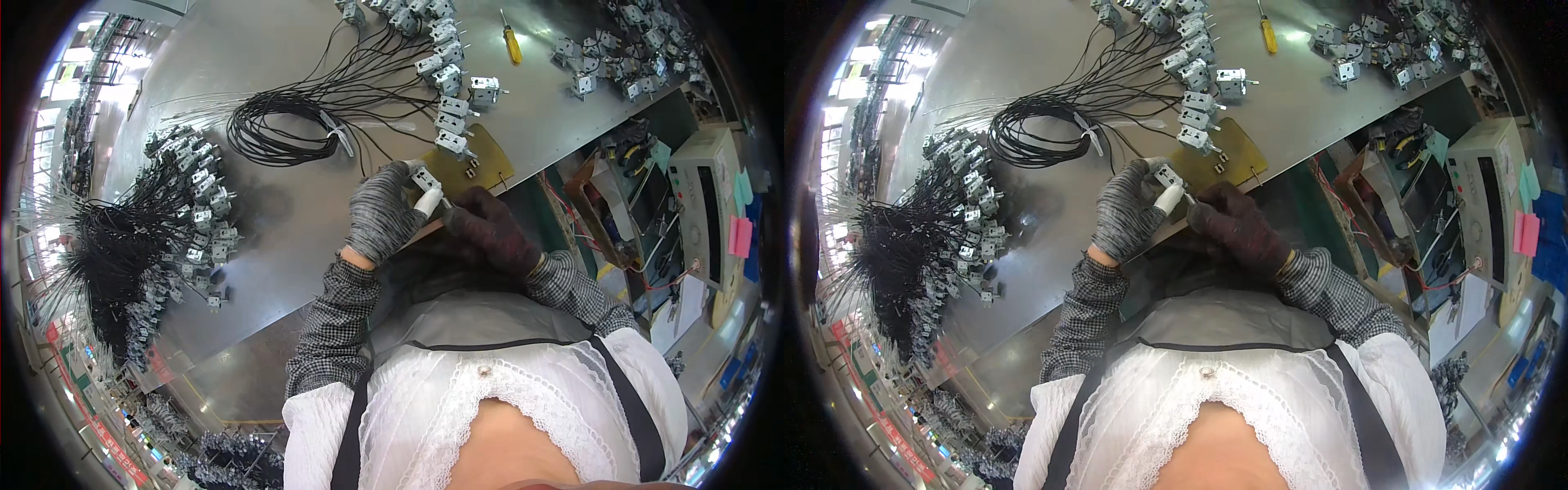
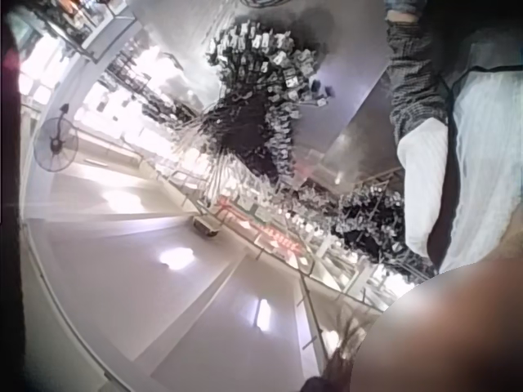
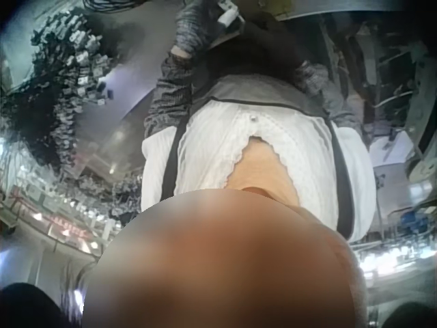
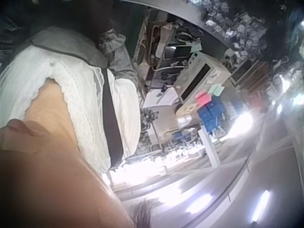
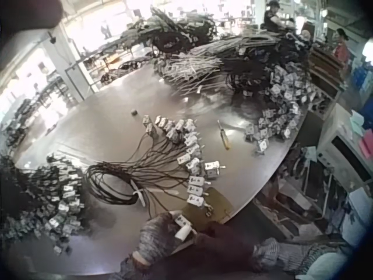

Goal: Manually assembling wire harnesses by attaching electrical connector blocks to bundles of wires.

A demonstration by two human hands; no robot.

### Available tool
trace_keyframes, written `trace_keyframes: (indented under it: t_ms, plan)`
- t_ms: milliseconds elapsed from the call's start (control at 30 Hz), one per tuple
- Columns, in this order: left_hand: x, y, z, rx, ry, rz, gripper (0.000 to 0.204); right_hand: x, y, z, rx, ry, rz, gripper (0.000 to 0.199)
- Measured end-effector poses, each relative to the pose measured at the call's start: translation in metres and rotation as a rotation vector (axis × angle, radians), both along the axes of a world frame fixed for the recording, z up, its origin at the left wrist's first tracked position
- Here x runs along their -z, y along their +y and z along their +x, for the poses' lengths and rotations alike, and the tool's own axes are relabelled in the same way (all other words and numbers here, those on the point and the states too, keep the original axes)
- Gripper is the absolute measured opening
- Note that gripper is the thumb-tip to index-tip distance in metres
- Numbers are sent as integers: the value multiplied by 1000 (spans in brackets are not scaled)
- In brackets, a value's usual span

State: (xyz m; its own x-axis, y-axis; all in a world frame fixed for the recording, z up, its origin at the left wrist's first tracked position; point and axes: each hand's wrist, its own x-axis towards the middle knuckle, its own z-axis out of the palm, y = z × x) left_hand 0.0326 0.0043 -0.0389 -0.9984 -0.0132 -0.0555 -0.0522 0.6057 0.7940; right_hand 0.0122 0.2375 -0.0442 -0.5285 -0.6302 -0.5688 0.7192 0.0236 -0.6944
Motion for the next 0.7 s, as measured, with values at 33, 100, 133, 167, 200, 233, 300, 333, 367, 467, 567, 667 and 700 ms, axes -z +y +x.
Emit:
trace_keyframes:
  t_ms: [33, 100, 133, 167, 200, 233, 300, 333, 367, 467, 567, 667, 700]
  plan:
    - [-1, 1, 0, 3, -1, 2, 41, 8, -1, 4, 6, 399, 119, 44]
    - [-3, 4, -1, 30, 63, -85, 39, 14, 1, 9, 12, 796, 243, 45]
    - [-2, 3, -1, 26, 62, -86, 39, 11, -3, 8, 10, 715, 243, 45]
    - [1, 3, -2, 4, 36, -54, 40, 10, -5, 8, 7, 635, 244, 45]
    - [2, 3, -2, -18, 9, -22, 40, 10, -3, 6, 4, 634, 242, 45]
    - [1, 4, -3, -17, 9, -21, 40, 10, 1, 2, 29, 227, 19, 45]
    - [-5, 7, -5, -37, -33, -6, 40, 3, 1, 1, 54, -181, -199, 45]
    - [-7, 7, -6, -35, -36, -5, 40, -7, -2, 5, -11, 364, 105, 44]
    - [-9, 8, -6, -34, -73, 11, 41, -12, -4, 8, -79, 906, 415, 44]
    - [8, 5, -2, -11, -59, 132, 45, 3, -8, 6, 93, 968, 366, 41]
    - [14, 8, 0, -29, -12, 561, 52, 9, 10, -6, 85, -11, -206, 38]
    - [-3, 4, 5, -129, -25, 820, 64, 14, 3, -5, 344, -326, -277, 39]
    - [-8, -3, 11, -184, -34, 763, 72, 10, 5, -6, 346, -328, -276, 39]
